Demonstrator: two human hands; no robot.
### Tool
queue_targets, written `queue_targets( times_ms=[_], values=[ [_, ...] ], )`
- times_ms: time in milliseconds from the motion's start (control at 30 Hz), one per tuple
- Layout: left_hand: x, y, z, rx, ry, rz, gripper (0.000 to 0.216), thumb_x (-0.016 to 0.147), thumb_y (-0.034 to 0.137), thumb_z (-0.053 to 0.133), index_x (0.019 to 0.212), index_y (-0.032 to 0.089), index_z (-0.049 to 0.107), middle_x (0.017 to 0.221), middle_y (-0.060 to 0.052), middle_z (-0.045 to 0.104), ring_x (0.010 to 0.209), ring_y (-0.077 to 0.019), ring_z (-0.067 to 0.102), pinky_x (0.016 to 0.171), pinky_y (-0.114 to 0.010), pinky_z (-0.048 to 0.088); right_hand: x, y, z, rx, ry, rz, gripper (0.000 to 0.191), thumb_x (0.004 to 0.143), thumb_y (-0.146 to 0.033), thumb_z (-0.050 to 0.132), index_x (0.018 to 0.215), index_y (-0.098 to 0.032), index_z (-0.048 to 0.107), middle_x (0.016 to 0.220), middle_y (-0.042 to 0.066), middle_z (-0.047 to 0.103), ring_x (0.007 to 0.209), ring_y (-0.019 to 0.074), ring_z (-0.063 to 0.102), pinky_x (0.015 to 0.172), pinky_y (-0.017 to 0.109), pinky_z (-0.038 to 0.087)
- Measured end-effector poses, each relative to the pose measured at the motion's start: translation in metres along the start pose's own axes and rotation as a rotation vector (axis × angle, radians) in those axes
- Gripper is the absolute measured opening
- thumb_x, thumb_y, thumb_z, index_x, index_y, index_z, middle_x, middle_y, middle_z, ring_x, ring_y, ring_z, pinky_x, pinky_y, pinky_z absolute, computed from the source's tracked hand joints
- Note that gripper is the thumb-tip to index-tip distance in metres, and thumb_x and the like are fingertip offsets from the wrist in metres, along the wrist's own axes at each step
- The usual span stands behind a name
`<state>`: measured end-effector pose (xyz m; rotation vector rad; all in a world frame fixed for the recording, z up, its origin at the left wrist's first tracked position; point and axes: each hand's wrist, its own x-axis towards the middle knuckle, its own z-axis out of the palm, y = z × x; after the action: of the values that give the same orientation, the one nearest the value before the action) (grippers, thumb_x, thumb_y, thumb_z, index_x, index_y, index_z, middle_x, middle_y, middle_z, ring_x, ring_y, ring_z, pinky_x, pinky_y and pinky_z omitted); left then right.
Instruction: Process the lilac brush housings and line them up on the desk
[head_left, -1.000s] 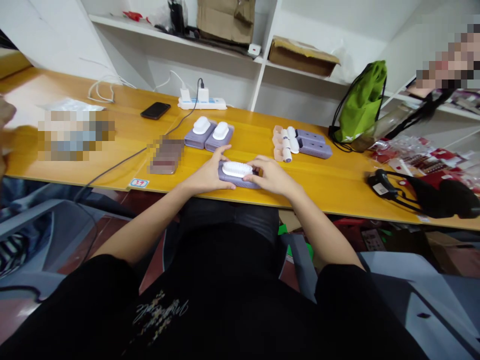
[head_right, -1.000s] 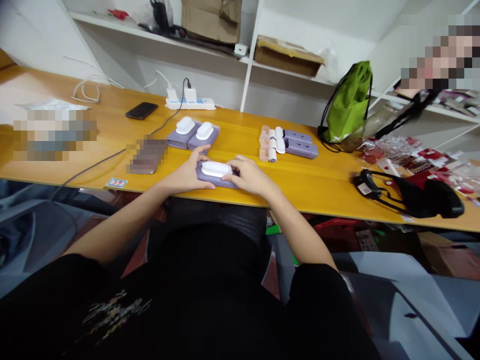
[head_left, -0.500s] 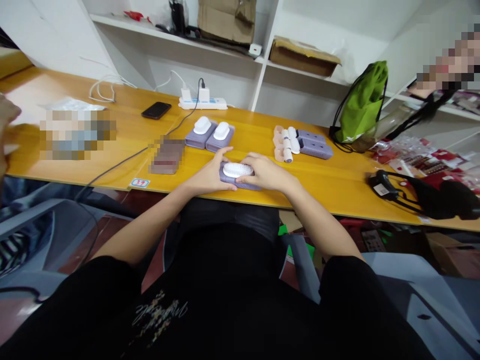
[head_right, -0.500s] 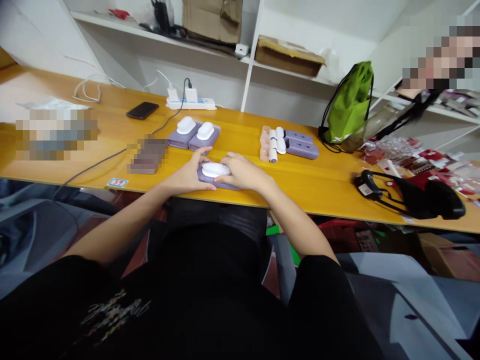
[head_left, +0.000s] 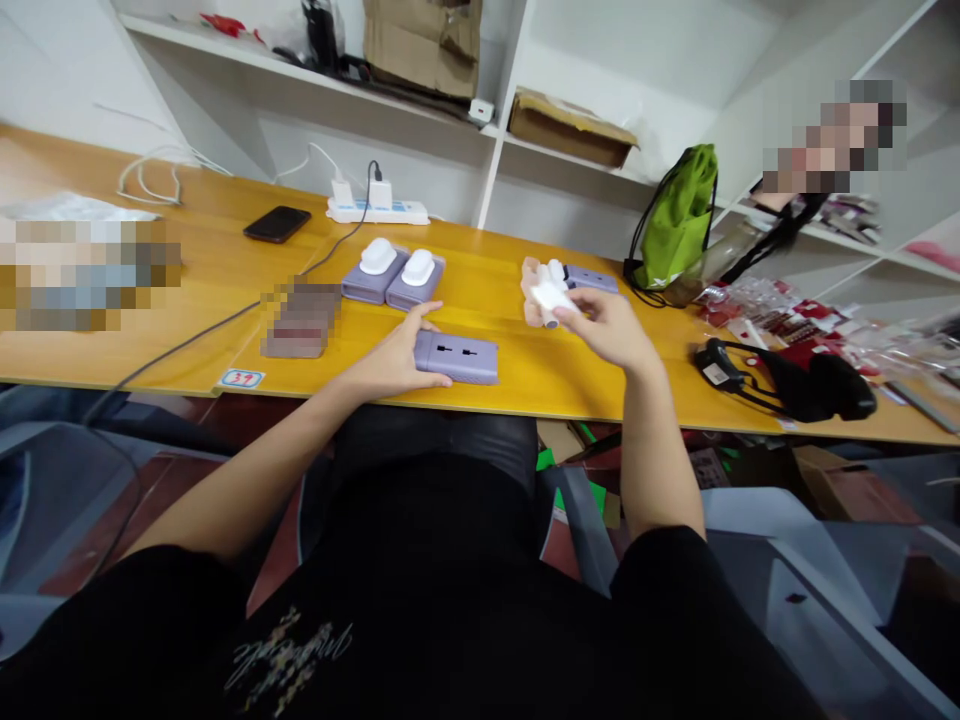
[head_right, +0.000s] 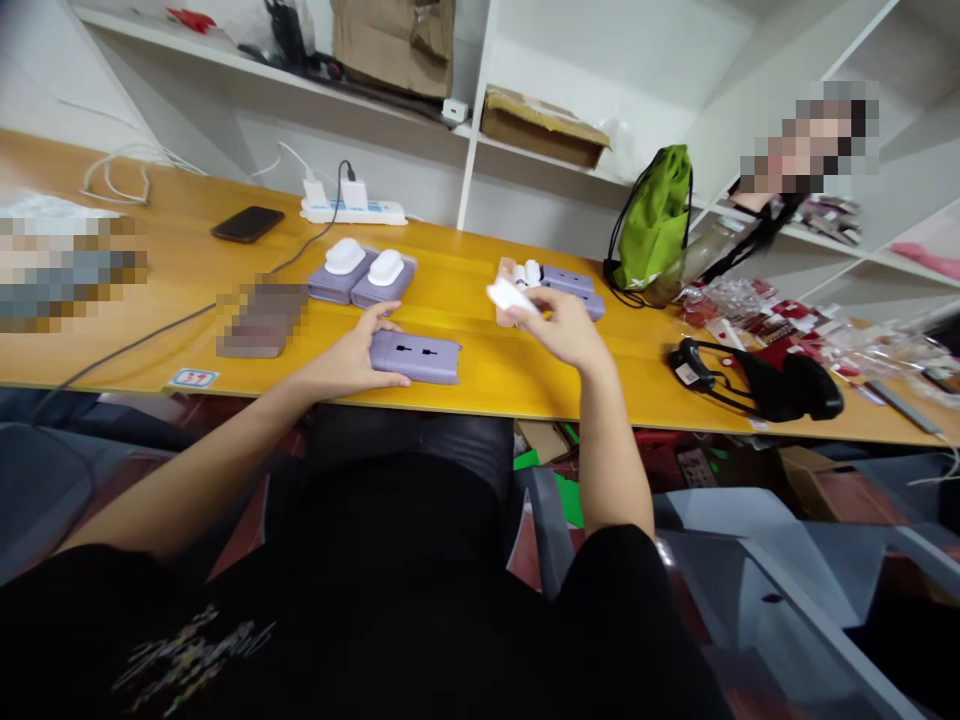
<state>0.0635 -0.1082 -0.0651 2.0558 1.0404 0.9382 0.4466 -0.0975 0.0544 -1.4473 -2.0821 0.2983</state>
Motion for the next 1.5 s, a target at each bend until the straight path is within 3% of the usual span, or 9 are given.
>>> queue_targets(
  times_ms=[67,200,367,733,900,1000,1100,1300,1500],
  values=[
    [0.0,0.0,0.001,0.015,0.012,0.012,0.134,0.076,0.058,0.103,0.183,0.029,0.028,0.162,-0.021,0.063,0.159,-0.0459,0.059,0.139,-0.07,0.04,-0.006,0.031,-0.007,-0.149,0.141,0.224,0.043,0.105,-0.059,0.07,0.11,-0.019,0.086,0.099,0.012,0.084,0.094,0.0321,0.076,0.091,0.046,0.06],
    [-0.002,-0.002,0.001,0.031,0.008,0.011,0.131,0.079,0.058,0.101,0.184,0.028,0.028,0.162,-0.021,0.062,0.159,-0.0463,0.059,0.139,-0.071,0.041,-0.004,0.066,0.017,-0.337,0.158,0.495,0.041,0.101,-0.048,0.077,0.119,-0.012,0.084,0.114,0.026,0.087,0.112,0.0446,0.081,0.103,0.054,0.061],
    [-0.003,-0.003,0.001,0.042,0.0,0.037,0.128,0.082,0.059,0.1,0.183,0.03,0.028,0.164,-0.02,0.06,0.161,-0.0459,0.057,0.141,-0.071,0.038,0.007,0.076,0.043,-0.326,0.166,0.501,0.049,0.105,-0.049,0.073,0.133,-0.01,0.081,0.131,0.031,0.085,0.127,0.0455,0.081,0.112,0.054,0.06],
    [-0.006,0.001,-0.009,0.042,-0.075,0.091,0.118,0.087,0.045,0.091,0.185,0.028,0.029,0.174,-0.021,0.054,0.166,-0.0442,0.052,0.143,-0.067,0.039,0.022,0.078,0.042,-0.26,0.189,0.481,0.054,0.108,-0.046,0.067,0.139,-0.003,0.081,0.132,0.033,0.085,0.13,0.0463,0.08,0.118,0.058,0.057],
    [-0.003,0.002,-0.009,0.005,-0.07,0.055,0.126,0.079,0.057,0.102,0.182,0.028,0.036,0.162,-0.019,0.065,0.158,-0.0435,0.061,0.14,-0.067,0.042,-0.005,0.035,0.048,-0.091,0.178,0.168,0.069,0.108,-0.059,0.068,0.158,-0.012,0.072,0.159,0.027,0.076,0.146,0.0452,0.072,0.125,0.063,0.055],
    [-0.003,0.006,-0.007,0.022,-0.054,0.038,0.132,0.074,0.062,0.105,0.182,0.028,0.037,0.164,-0.02,0.065,0.158,-0.0461,0.061,0.139,-0.069,0.042,-0.016,-0.005,0.071,0.033,-0.137,-0.144,0.091,0.094,-0.066,0.087,0.171,-0.025,0.062,0.175,0.018,0.065,0.16,0.0445,0.062,0.132,0.064,0.052],
    [-0.003,0.007,-0.004,0.065,-0.018,0.017,0.13,0.074,0.064,0.106,0.18,0.028,0.041,0.177,-0.023,0.055,0.165,-0.0497,0.054,0.14,-0.071,0.041,-0.012,-0.029,0.093,-0.011,-0.344,-0.214,0.101,0.081,-0.063,0.101,0.167,-0.025,0.065,0.169,0.021,0.067,0.157,0.0495,0.062,0.133,0.071,0.05],
    [0.006,-0.016,-0.002,-0.241,0.265,-0.086,0.087,0.091,0.058,0.091,0.163,0.021,0.06,0.159,-0.021,0.067,0.127,-0.0348,0.077,0.117,-0.061,0.064,0.001,-0.023,0.107,0.066,-0.157,-0.304,0.085,0.08,-0.041,0.1,0.152,-0.026,0.059,0.149,0.015,0.064,0.14,0.0434,0.066,0.125,0.07,0.057],
    [0.007,-0.019,-0.004,-0.483,0.158,-0.078,0.065,0.087,0.04,0.092,0.145,0.017,0.071,0.128,-0.014,0.083,0.116,-0.0291,0.082,0.107,-0.048,0.069,-0.005,-0.02,0.121,0.104,-0.075,-0.412,0.085,0.088,-0.037,0.096,0.16,-0.034,0.05,0.161,0.016,0.054,0.153,0.0455,0.058,0.134,0.073,0.05]
  ],
)
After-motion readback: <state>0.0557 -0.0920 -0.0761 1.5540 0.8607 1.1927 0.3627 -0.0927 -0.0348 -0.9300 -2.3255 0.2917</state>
